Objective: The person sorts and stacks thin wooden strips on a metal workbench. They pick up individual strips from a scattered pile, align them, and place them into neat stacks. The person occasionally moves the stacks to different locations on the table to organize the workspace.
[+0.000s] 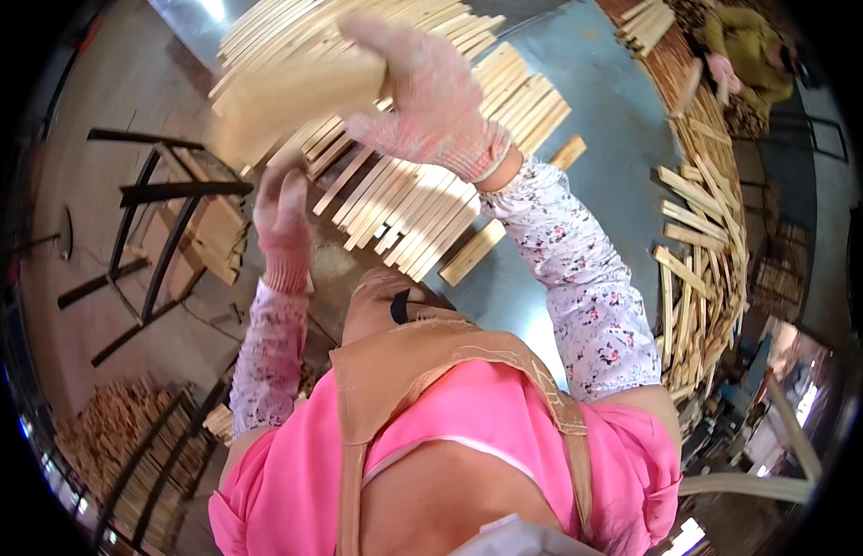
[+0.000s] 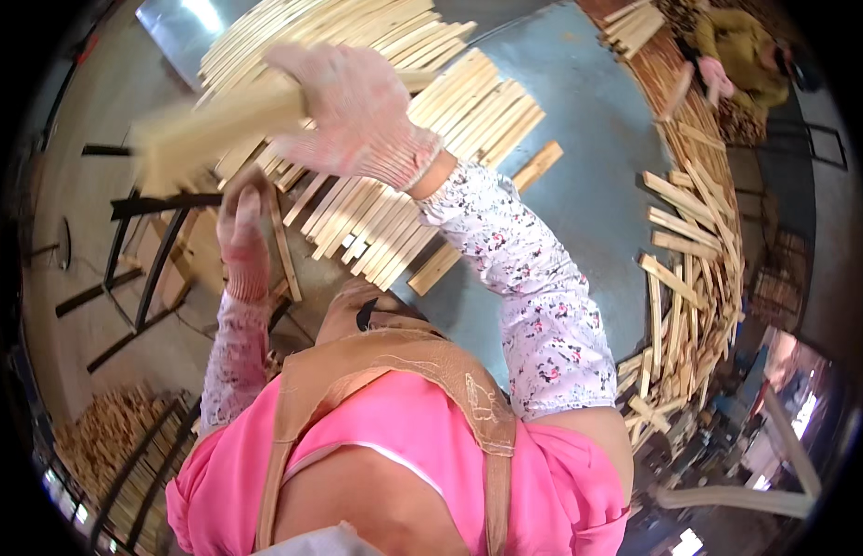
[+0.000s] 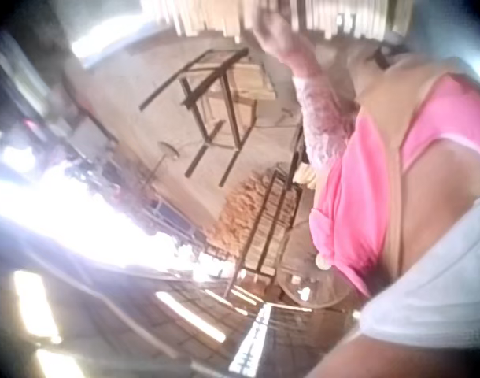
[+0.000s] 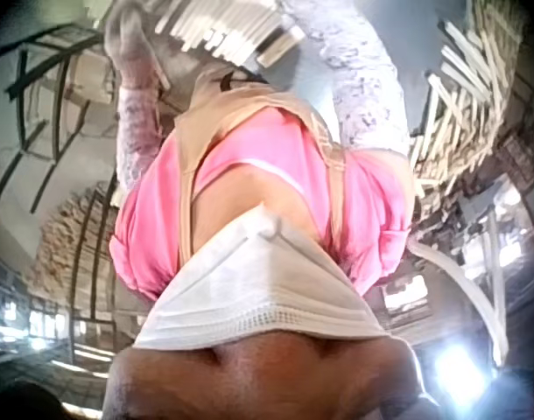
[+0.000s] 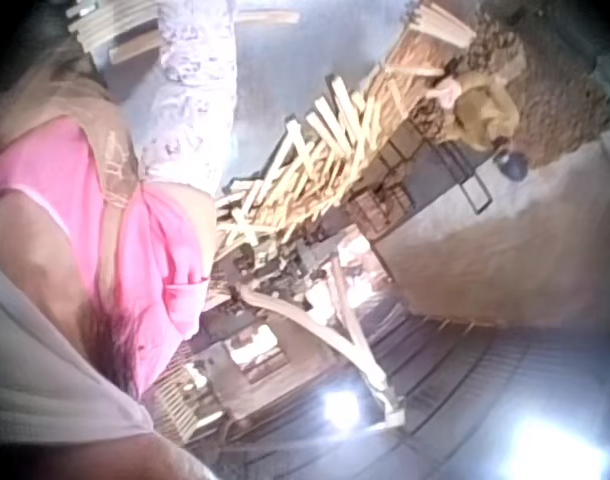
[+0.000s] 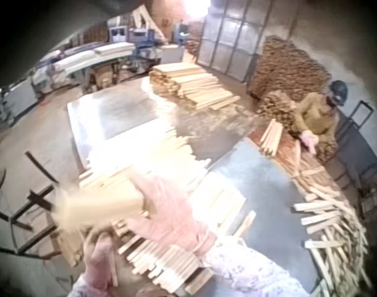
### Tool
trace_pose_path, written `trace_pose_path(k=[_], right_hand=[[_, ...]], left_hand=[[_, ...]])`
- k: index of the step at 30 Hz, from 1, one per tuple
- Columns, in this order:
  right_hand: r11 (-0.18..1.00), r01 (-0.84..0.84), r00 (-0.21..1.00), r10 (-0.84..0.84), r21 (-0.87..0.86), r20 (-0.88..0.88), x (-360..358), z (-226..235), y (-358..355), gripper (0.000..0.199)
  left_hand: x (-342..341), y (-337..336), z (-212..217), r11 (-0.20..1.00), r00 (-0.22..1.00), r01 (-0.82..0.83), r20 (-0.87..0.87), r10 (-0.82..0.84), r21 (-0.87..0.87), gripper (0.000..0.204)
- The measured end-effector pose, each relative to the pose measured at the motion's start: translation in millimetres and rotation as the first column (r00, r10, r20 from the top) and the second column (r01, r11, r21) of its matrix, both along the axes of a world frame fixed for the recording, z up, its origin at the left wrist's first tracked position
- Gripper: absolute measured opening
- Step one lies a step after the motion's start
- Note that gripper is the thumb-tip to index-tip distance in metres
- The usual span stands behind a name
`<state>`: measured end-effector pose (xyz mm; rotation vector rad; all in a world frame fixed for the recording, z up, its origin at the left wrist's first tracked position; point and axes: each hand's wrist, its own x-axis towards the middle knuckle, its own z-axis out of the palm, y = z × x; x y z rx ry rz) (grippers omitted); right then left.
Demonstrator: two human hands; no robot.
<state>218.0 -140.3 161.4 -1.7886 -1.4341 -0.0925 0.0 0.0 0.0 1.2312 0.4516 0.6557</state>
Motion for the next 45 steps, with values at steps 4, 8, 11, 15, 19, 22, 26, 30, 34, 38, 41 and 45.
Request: trace_pose_path(k=[4,8,11,15,19,22,26,30,34,38,41,45], right_hand=[[0.808,-0.002,0.976,0.130,0.589,-0.175,47.1,38.8,-2.2,0.033],[0.759,0.456,0.551,0.168,0.464,-0.817,61.9,19.0,-68.9,0.029],[0.698,0.677,0.491,-0.666,-0.236,-0.562,34.3,-104.3,-162.6,0.030],[0.612,0.017,0.075,-0.790,-0.791,-0.609,-60.5,-159.4,-205.8,0.070],[0.521,-0.006,0.146,-0.844,-0.853,-0.517,-74.1,-159.1,-142.1,0.125],[0.541,-0.019,0.193,-0.823,-0.841,-0.534,-63.8,-158.5,-136.3,0.111],[0.318,0.393,0.656,-0.755,-0.863,0.020,-67.9,-157.4,-181.7,0.092],[0.174,0.645,0.382,-0.917,-0.744,0.117,-102.6,-191.8,-252.2,0.092],[0.075,0.529,0.151,-0.988,-0.846,0.007,-136.1,-182.8,-349.4,0.070],[0.018,0.665,0.013,-1.000,-0.747,-0.012,-215.5,-172.8,-481.8,0.045],[-0.288,0.717,-0.342,-0.939,-0.634,0.039,-297.4,-136.2,-605.1,0.049],[-0.828,0.556,-0.830,-0.550,-0.067,-0.091,-480.0,-160.9,-814.1,0.046]], left_hand=[[95.9,-2.7,78.9,0.733,0.993,0.112,-0.046,-0.109,0.672,0.076],[119.0,-55.2,69.2,0.732,0.888,0.426,-0.401,-0.225,0.531,0.072],[141.6,-31.9,92.2,0.618,0.571,0.637,-0.821,0.024,0.461,0.066],[143.8,33.8,23.8,0.099,0.594,0.688,-0.636,0.492,0.719,0.045],[148.9,74.2,-7.3,0.077,0.769,0.519,-0.505,0.391,0.851,0.042],[165.4,65.9,9.0,0.168,0.678,0.619,-0.629,0.380,0.768,0.053],[152.0,66.9,-10.6,0.121,0.730,0.545,-0.541,0.417,0.829,0.067],[149.0,-17.4,-5.1,0.115,0.858,0.488,-0.500,0.117,0.865,0.070],[135.7,-126.3,-31.8,0.734,0.780,0.604,-0.424,-0.461,0.312,0.066],[111.6,-236.7,-29.8,0.259,0.686,0.720,-0.603,-0.407,0.644,0.061],[77.2,-336.3,-41.0,0.205,0.614,0.764,-0.592,-0.522,0.612,0.051],[32.2,-486.1,-52.6,0.116,0.403,0.868,-0.546,-0.735,0.484,0.052]])
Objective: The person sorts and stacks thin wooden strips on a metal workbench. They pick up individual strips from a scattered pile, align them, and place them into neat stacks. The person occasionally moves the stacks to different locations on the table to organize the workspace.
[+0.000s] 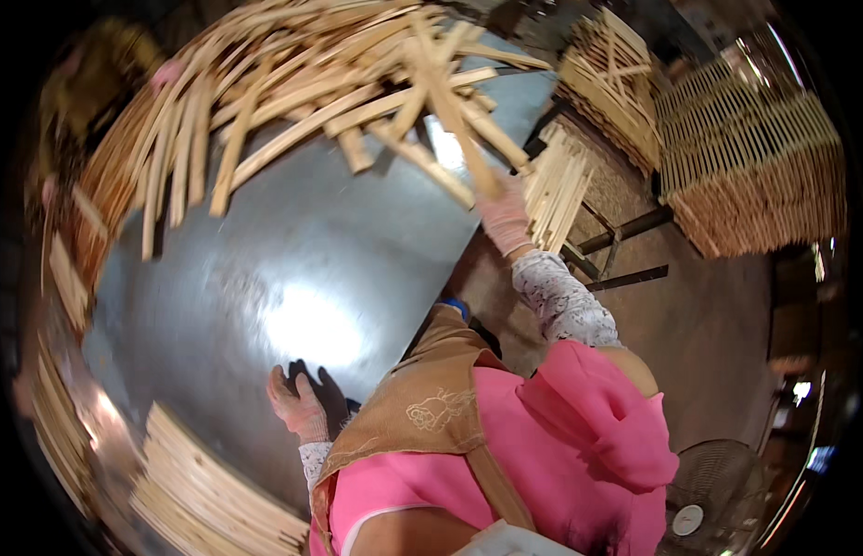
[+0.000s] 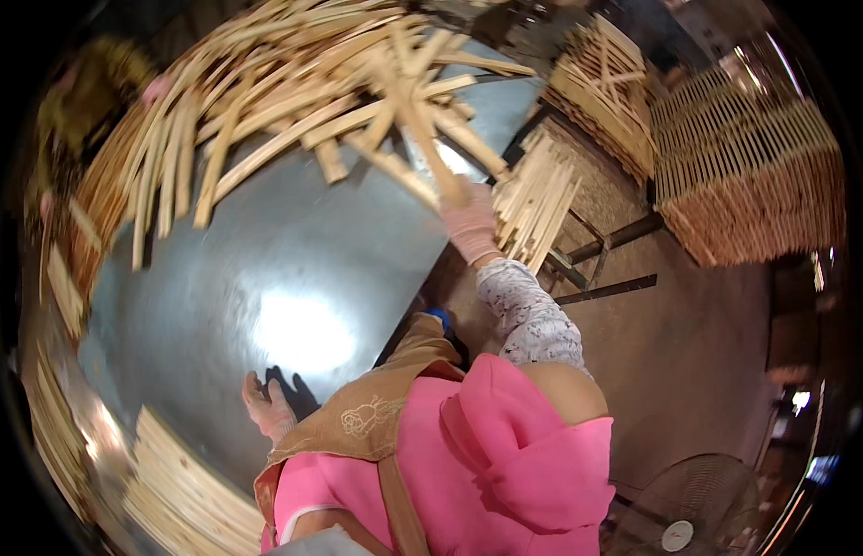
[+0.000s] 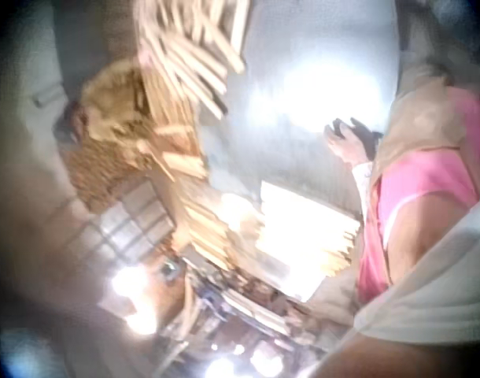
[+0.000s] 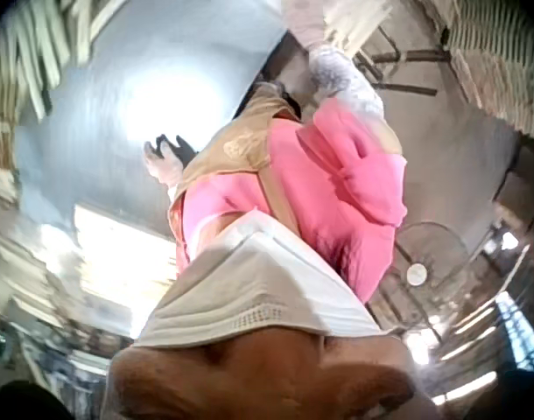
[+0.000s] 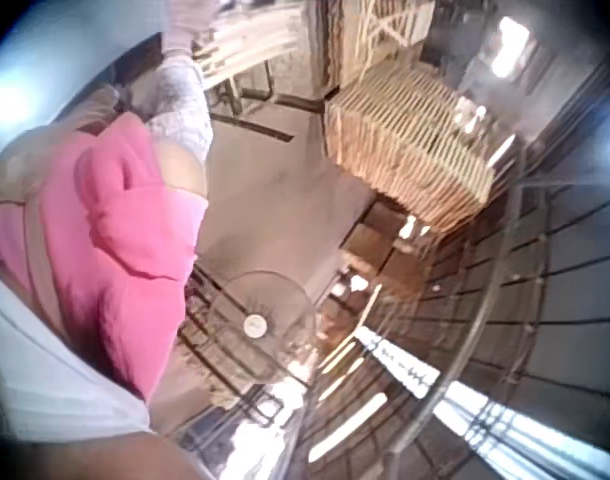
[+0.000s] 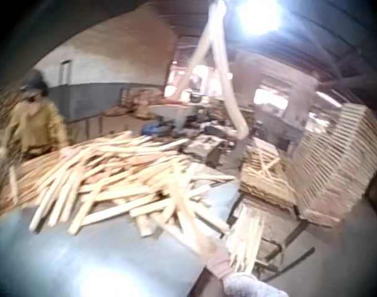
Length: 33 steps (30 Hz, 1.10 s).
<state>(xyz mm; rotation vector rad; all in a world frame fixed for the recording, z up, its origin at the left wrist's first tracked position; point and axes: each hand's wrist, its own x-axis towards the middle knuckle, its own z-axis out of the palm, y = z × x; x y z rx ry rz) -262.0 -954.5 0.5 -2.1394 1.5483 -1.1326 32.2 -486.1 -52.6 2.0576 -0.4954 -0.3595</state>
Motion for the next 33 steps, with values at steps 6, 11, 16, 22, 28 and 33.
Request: trace_pose_path(k=[6,11,16,22,28,33], right_hand=[[0.710,0.618,0.725,-0.680,0.336,0.103,-217.9,-101.4,-167.7,0.050],[0.687,0.511,0.783,-0.619,0.517,0.049,-265.4,-234.4,-236.1,0.048],[0.627,0.502,0.863,-0.317,0.595,-0.394,-195.3,-236.0,-282.9,0.049],[0.625,0.256,0.880,-0.466,0.738,0.089,-233.8,-207.8,-281.9,0.043],[0.885,0.223,0.865,-0.374,0.410,0.336,-193.6,-52.7,-338.8,0.048],[0.949,-0.199,0.925,0.265,0.246,-0.272,-79.3,12.8,-463.7,0.061]], left_hand=[[-80.1,-249.8,26.1,0.931,0.940,0.340,-0.041,-0.338,0.133,0.058],[-135.1,-392.4,24.6,0.745,0.704,0.658,0.261,-0.661,0.110,0.048],[-144.8,-498.5,62.2,0.700,0.593,0.667,0.387,-0.706,0.256,0.052],[-112.8,-667.4,90.6,0.821,0.574,0.337,0.591,-0.567,0.460,0.085],[-84.2,-725.1,64.7,0.689,0.768,0.340,0.234,-0.597,0.640,0.088],[-61.9,-645.3,51.3,0.829,0.889,0.454,-0.104,-0.446,0.327,0.074]])
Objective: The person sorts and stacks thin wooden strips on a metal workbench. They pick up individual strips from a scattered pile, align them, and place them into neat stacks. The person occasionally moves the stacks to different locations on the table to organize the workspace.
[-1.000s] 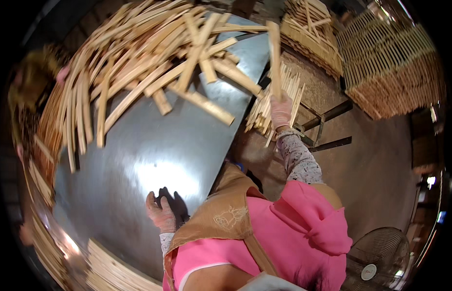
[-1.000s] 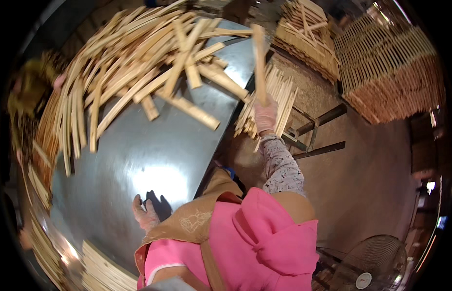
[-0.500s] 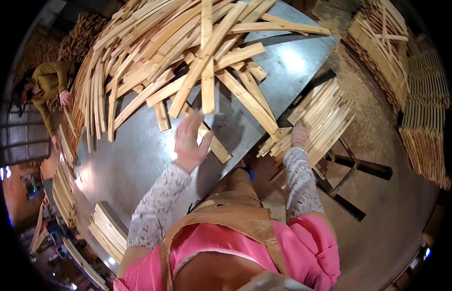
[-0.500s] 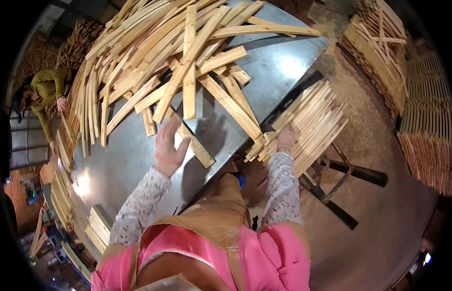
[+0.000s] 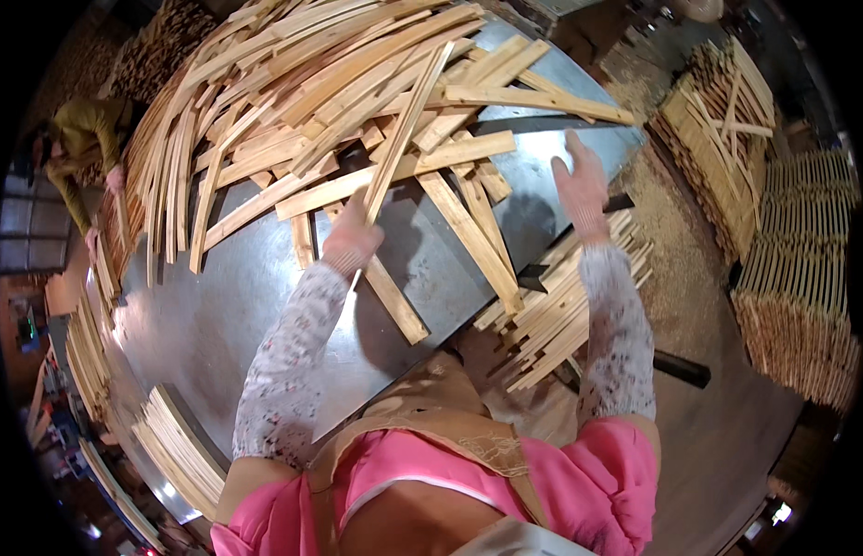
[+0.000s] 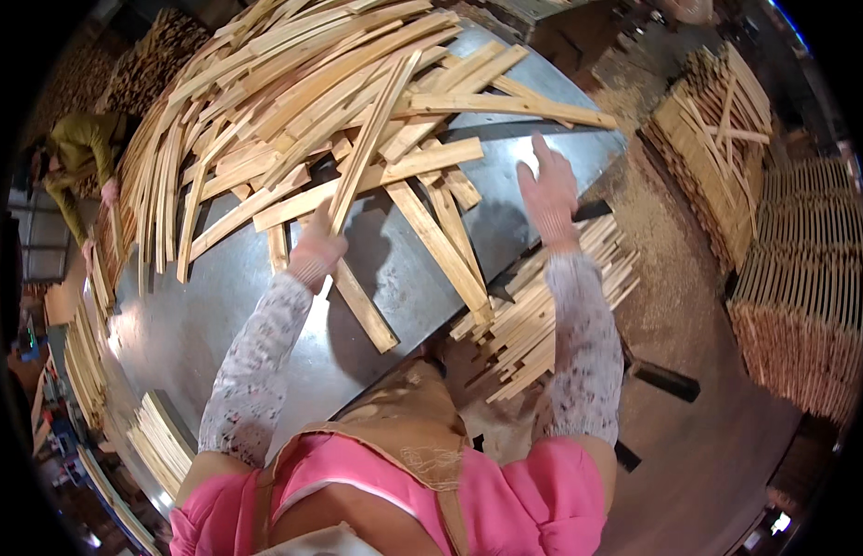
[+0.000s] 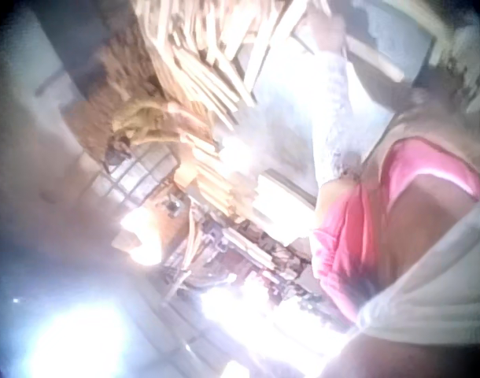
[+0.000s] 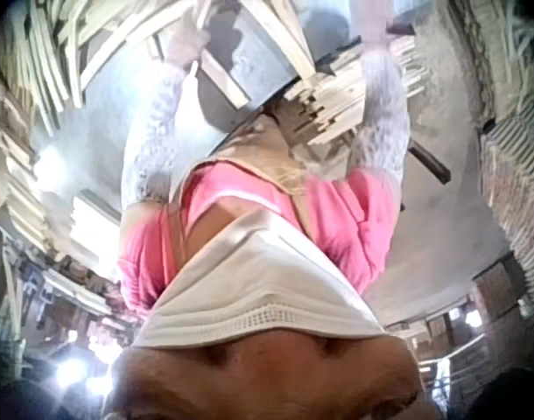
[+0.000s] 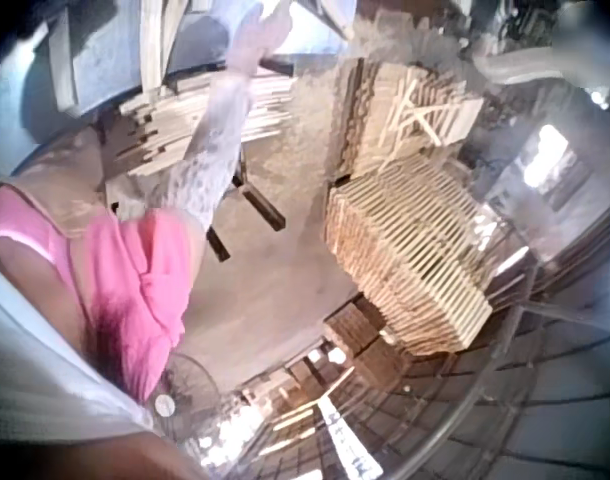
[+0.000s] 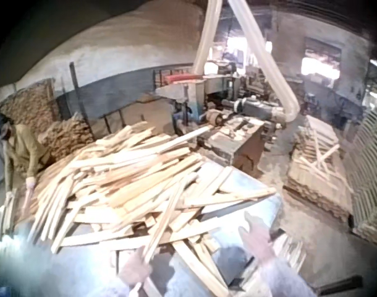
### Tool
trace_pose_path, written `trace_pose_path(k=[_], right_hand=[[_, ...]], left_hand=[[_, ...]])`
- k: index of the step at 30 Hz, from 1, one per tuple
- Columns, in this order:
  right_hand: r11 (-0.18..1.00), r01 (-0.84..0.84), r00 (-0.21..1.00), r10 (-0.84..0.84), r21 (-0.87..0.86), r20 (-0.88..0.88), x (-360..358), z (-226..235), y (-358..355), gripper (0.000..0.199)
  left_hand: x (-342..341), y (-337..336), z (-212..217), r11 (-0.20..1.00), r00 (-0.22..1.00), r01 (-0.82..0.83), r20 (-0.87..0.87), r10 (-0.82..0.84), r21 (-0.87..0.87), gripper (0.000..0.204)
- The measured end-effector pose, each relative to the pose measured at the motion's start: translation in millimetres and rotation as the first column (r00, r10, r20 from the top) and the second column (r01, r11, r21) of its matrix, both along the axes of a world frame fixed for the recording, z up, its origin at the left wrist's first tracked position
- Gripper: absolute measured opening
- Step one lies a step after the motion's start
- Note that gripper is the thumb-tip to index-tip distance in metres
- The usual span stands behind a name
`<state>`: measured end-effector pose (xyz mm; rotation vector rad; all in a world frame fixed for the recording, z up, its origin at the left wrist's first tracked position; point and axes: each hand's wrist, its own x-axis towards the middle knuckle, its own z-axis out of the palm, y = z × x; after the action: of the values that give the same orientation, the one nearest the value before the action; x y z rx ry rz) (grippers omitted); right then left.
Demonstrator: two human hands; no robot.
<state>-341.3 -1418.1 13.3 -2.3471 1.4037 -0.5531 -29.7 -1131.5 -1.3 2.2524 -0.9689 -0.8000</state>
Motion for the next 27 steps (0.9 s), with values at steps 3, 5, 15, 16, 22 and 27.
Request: trace_pose_path(k=[3,5,15,16,22,27], right_hand=[[0.957,-0.131,0.960,0.058,-0.259,-0.272,59.0,-26.9,-83.0,0.077],[0.861,-0.226,0.926,0.045,-0.456,-0.374,78.4,-50.9,-125.0,0.074],[0.672,-0.730,0.618,0.572,-0.123,-0.540,195.5,1.4,-127.2,0.096],[0.701,-0.713,0.564,0.570,-0.005,-0.597,206.7,10.8,-122.6,0.101],[0.674,-0.715,0.517,0.688,0.186,-0.508,234.6,19.4,-92.3,0.091],[0.642,-0.766,0.611,0.740,0.025,-0.279,240.9,-18.2,-12.4,0.070]], left_hand=[[10.1,80.6,-0.9,0.995,0.984,0.017,-0.175,-0.033,-0.094,0.067],[10.3,135.1,10.5,0.999,0.954,-0.026,-0.301,0.013,-0.041,0.065],[-76.0,318.3,38.2,0.873,0.812,-0.465,-0.464,0.354,-0.147,0.066],[-75.1,315.8,45.7,0.897,0.848,-0.406,-0.439,0.298,-0.174,0.066],[-73.0,322.2,58.8,0.689,0.491,-0.712,-0.795,0.357,-0.131,0.074],[-51.4,362.9,19.4,0.454,0.284,-0.869,-0.949,0.135,-0.196,0.081]])
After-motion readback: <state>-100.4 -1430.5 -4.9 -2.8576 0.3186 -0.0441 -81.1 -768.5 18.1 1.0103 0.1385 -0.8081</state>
